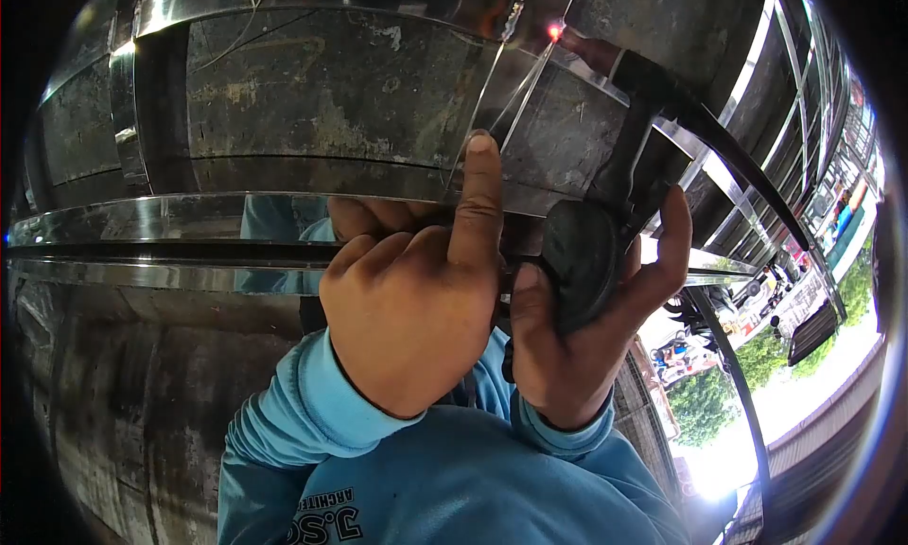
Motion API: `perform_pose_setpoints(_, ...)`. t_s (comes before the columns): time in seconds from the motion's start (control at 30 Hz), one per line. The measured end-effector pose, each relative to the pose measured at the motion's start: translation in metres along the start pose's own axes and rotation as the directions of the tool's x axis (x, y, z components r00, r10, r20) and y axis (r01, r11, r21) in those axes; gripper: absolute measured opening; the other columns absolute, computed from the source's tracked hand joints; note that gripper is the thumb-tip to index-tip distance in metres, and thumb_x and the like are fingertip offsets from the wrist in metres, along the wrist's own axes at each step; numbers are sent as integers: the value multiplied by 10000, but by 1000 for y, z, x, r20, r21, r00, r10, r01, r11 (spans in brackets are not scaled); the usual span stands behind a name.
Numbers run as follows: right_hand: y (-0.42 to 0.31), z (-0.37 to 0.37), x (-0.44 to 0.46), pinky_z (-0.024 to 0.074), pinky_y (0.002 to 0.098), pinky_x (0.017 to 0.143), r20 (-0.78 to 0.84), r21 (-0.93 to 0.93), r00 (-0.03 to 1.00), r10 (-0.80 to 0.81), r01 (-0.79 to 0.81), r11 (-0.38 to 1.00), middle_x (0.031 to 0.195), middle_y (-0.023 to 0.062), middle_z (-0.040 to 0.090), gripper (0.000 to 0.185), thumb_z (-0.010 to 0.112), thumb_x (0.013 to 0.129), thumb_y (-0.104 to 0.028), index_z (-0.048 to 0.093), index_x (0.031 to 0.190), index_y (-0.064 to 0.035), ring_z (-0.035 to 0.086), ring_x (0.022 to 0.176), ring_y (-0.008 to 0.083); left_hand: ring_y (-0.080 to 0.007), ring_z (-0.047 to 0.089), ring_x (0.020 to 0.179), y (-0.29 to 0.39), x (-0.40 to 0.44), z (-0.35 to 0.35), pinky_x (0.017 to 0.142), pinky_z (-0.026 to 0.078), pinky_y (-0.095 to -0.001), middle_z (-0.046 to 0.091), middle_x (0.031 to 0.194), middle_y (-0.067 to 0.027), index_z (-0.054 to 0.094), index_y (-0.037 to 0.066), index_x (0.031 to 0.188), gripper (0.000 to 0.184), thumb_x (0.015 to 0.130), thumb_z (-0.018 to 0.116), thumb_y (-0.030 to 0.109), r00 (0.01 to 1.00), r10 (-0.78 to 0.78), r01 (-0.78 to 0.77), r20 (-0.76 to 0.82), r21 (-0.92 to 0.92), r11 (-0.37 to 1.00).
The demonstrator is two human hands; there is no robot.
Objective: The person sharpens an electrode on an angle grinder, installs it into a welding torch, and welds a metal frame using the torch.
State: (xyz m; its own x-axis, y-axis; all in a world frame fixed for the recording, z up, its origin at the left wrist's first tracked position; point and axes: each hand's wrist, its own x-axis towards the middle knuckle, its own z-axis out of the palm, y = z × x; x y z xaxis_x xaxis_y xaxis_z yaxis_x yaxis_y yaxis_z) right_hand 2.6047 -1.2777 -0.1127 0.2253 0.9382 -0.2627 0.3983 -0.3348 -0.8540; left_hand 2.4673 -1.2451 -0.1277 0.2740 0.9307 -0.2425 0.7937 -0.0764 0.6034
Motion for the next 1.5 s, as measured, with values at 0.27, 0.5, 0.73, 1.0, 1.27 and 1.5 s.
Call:
perform_pose_setpoints(0.27,-2,-2,1,507,303,843,19,63,1000,22,-23,998,1306,197,494,945,610,842,64,49,1586,-94,594,1028,205,-164,604,525,0,-1,1,631,537,-301,590,564,-44,573,26,1399,697,708,661,3,1000,-3,3,-3,-16,1000)
perform_pose_setpoints(0.5,-3,-3,-1,476,303,888,20,33,998,59,-59,998,1344,198,484,955,617,845,54,20,1581,-66,567,1063,194,-223,657,600,-2,1,-2,618,557,-319,643,625,-57,596,54,1377,651,732,684,66,999,18,-18,31,22,1000)
perform_pose_setpoints(0.73,-5,-2,3,478,309,894,5,27,999,48,-48,998,1338,200,487,974,617,828,65,17,1584,-73,567,1069,205,-206,615,495,1,1,2,600,542,-330,614,590,-65,584,43,1390,668,726,660,24,1000,-18,18,-5,-1,1000)
perform_pose_setpoints(1.0,0,-7,2,495,312,886,13,52,998,60,-61,997,1326,207,486,964,597,822,80,31,1584,-90,580,1065,209,-196,604,506,4,1,7,628,533,-315,580,557,-61,586,17,1384,675,713,659,14,1000,-6,6,-15,-22,1000)
perform_pose_setpoints(1.27,4,-11,1,500,304,873,18,23,999,26,-27,999,1290,204,497,959,593,822,75,25,1580,-79,589,1049,206,-192,616,526,14,1,6,638,545,-329,573,535,-62,567,29,1407,686,729,672,30,994,-78,77,71,14,997)
perform_pose_setpoints(1.5,3,-5,-2,469,355,911,-25,-48,999,45,-47,998,1321,245,436,944,640,836,-2,19,1547,-3,567,1084,263,-113,612,509,8,3,2,609,540,-289,576,560,27,590,10,1373,670,729,694,161,997,-7,1,81,74,997)
